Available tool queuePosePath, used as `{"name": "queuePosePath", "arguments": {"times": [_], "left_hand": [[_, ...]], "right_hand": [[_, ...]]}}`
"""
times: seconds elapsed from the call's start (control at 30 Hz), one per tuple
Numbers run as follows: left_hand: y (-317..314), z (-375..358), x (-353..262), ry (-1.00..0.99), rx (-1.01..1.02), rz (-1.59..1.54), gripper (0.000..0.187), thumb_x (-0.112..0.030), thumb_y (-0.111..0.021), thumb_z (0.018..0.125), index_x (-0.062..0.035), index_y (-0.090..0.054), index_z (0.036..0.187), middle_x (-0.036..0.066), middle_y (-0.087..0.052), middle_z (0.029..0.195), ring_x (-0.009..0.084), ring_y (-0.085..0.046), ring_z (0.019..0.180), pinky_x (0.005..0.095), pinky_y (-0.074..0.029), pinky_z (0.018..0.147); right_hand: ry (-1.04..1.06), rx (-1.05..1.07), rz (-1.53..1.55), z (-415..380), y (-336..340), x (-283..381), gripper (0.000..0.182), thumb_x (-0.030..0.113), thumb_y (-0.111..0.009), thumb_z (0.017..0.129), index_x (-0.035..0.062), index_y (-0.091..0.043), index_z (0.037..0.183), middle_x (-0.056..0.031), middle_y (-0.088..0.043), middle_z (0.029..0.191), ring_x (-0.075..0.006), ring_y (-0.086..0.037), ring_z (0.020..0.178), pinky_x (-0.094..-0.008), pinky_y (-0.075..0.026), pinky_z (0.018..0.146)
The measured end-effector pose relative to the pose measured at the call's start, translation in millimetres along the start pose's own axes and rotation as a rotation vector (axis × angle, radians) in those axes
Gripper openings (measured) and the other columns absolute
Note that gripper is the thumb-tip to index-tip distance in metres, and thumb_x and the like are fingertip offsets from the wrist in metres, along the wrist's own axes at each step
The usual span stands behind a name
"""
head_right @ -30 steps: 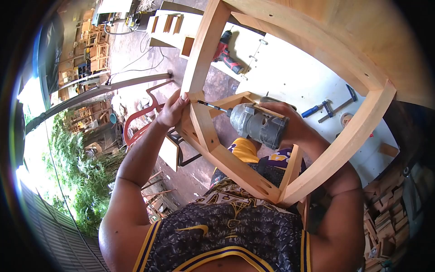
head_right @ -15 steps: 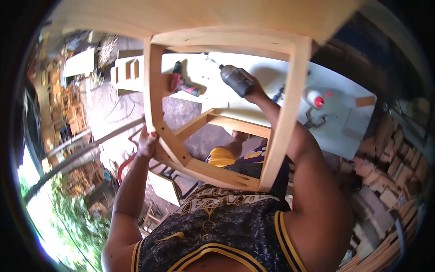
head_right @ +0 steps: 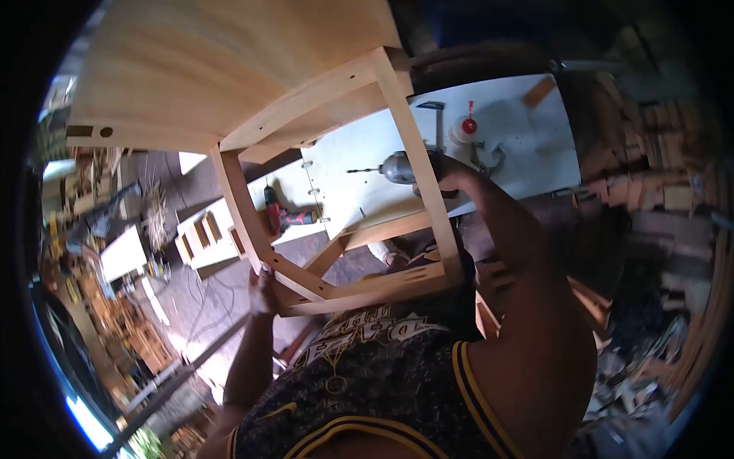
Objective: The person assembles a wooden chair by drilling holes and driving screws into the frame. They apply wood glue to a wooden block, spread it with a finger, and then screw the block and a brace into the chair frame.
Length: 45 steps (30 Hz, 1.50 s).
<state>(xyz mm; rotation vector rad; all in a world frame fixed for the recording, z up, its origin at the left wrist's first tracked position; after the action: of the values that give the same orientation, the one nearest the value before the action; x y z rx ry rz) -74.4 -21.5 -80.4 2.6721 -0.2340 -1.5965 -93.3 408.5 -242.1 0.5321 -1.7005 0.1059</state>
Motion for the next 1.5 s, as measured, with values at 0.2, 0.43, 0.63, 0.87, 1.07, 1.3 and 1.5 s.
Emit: {"name": "queuePosePath", "arguments": {"times": [0.2, 0.43, 0.63, 0.87, 1.07, 1.3, 1.5], "left_hand": [[-24, -4, -23, -0.046, 0.12, -0.084, 0.045, -0.035, -0.059, 0.093, -0.0006, -0.047, 0.119, 0.006, -0.056, 0.102, 0.0139, -0.054, 0.093, 0.0303, -0.044, 0.084], [-26, -1, -25, -0.067, 0.149, -0.048, 0.045, -0.034, -0.056, 0.096, -0.0001, -0.044, 0.123, 0.004, -0.055, 0.102, 0.0124, -0.052, 0.093, 0.0287, -0.044, 0.085], [-7, -1, -14, 0.035, -0.006, 0.108, 0.055, -0.04, -0.062, 0.091, -0.0016, -0.044, 0.126, 0.003, -0.055, 0.101, 0.0114, -0.052, 0.092, 0.0288, -0.044, 0.084], [-4, -2, -14, 0.084, -0.09, 0.183, 0.054, -0.043, -0.062, 0.09, -0.0011, -0.047, 0.121, 0.004, -0.058, 0.099, 0.0122, -0.054, 0.089, 0.0287, -0.045, 0.081], [-11, -3, -15, 0.086, 0.024, 0.158, 0.044, -0.039, -0.056, 0.095, -0.0019, -0.049, 0.116, 0.003, -0.057, 0.095, 0.0105, -0.054, 0.088, 0.0281, -0.046, 0.079], [42, 31, 42, 0.001, 0.204, -0.227, 0.059, -0.052, -0.033, 0.1, -0.0023, -0.049, 0.128, 0.01, -0.057, 0.112, 0.0177, -0.056, 0.099, 0.032, -0.047, 0.084], [345, 183, 174, -0.12, -0.454, 0.644, 0.042, -0.032, -0.069, 0.084, -0.0041, -0.061, 0.115, 0.013, -0.064, 0.103, 0.0233, -0.065, 0.089, 0.0347, -0.051, 0.077]], "right_hand": [[0.081, -0.357, -0.205, -126, 35, 53, 0.049, 0.014, -0.07, 0.081, 0.0037, -0.05, 0.124, -0.0105, -0.059, 0.117, -0.0232, -0.058, 0.108, -0.0345, -0.046, 0.093], [-0.871, -1.277, -0.417, -286, 93, -68, 0.084, 0.061, -0.067, 0.076, 0.0025, -0.044, 0.131, -0.0192, -0.058, 0.121, -0.0324, -0.055, 0.115, -0.0413, -0.045, 0.095], [-0.218, -1.851, -0.474, -291, 177, -165, 0.07, 0.052, -0.072, 0.077, 0.0013, -0.056, 0.123, -0.0161, -0.061, 0.121, -0.0317, -0.059, 0.11, -0.0414, -0.047, 0.096], [-0.368, -1.85, -0.24, -283, 167, -205, 0.06, 0.046, -0.071, 0.083, -0.0013, -0.06, 0.118, -0.0188, -0.062, 0.118, -0.0311, -0.06, 0.106, -0.0371, -0.046, 0.093], [-0.48, -1.419, -0.468, -292, 160, -266, 0.07, 0.052, -0.059, 0.088, -0.0033, -0.051, 0.129, -0.0187, -0.056, 0.128, -0.0321, -0.054, 0.116, -0.041, -0.039, 0.102], [-0.778, -1.654, -0.71, -374, 29, -190, 0.057, 0.044, -0.062, 0.086, 0.0015, -0.056, 0.124, -0.0176, -0.062, 0.11, -0.0338, -0.061, 0.096, -0.042, -0.05, 0.082], [-0.874, -1.368, -0.356, -334, -170, -129, 0.047, 0.035, -0.058, 0.089, 0.0064, -0.056, 0.126, -0.0142, -0.062, 0.105, -0.0296, -0.061, 0.086, -0.0405, -0.05, 0.076]]}}
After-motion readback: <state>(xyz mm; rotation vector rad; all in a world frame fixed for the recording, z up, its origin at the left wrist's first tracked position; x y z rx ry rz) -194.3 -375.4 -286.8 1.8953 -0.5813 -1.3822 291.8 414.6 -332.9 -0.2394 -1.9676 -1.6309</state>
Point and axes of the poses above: each hand's wrist, its own z-axis towards the middle knuckle, its own y-axis out of the back of the hand, x = y × z, the point moved 8 cm from there along z, towards the middle knuckle
